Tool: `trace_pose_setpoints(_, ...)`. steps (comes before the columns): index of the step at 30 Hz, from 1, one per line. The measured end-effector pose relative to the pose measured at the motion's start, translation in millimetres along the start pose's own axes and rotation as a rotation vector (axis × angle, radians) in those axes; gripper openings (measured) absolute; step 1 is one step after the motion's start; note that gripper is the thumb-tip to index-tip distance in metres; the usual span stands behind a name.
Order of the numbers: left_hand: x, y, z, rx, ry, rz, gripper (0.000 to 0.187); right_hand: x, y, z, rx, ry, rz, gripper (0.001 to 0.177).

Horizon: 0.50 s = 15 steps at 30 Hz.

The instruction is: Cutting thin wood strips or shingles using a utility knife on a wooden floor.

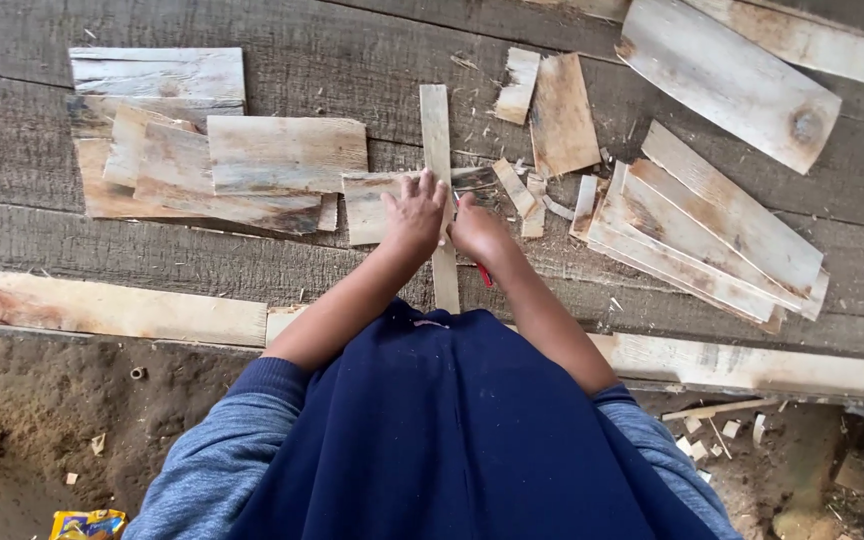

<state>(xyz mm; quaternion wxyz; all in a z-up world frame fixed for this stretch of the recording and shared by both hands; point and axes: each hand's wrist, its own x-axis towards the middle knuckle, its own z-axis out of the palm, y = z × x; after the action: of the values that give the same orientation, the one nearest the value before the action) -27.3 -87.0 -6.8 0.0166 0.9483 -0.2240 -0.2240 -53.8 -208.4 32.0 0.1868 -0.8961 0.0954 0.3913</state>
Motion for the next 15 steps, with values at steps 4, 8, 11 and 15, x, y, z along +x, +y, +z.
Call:
trace_pose_setpoints(4, 14, -2, 15, -0.041, -0.002, -0.022, 0.094, 11, 12, 22, 0.02, 0.004, 0.006, 0.051)
trace_pose_setpoints(8, 4, 4, 1, -0.06, -0.024, -0.049, 0.096, -25, 5, 22, 0.029, -0.005, 0.009, 0.046)
trace_pose_setpoints(11, 12, 3, 11, -0.059, -0.023, -0.052, 0.098, -31, 16, 42, 0.065, 0.004, 0.01, 0.047)
trace_pose_setpoints(15, 1, 5, -5, -0.052, -0.029, -0.053, 0.089, -38, 27, 64, 0.031, -0.005, 0.018, 0.052)
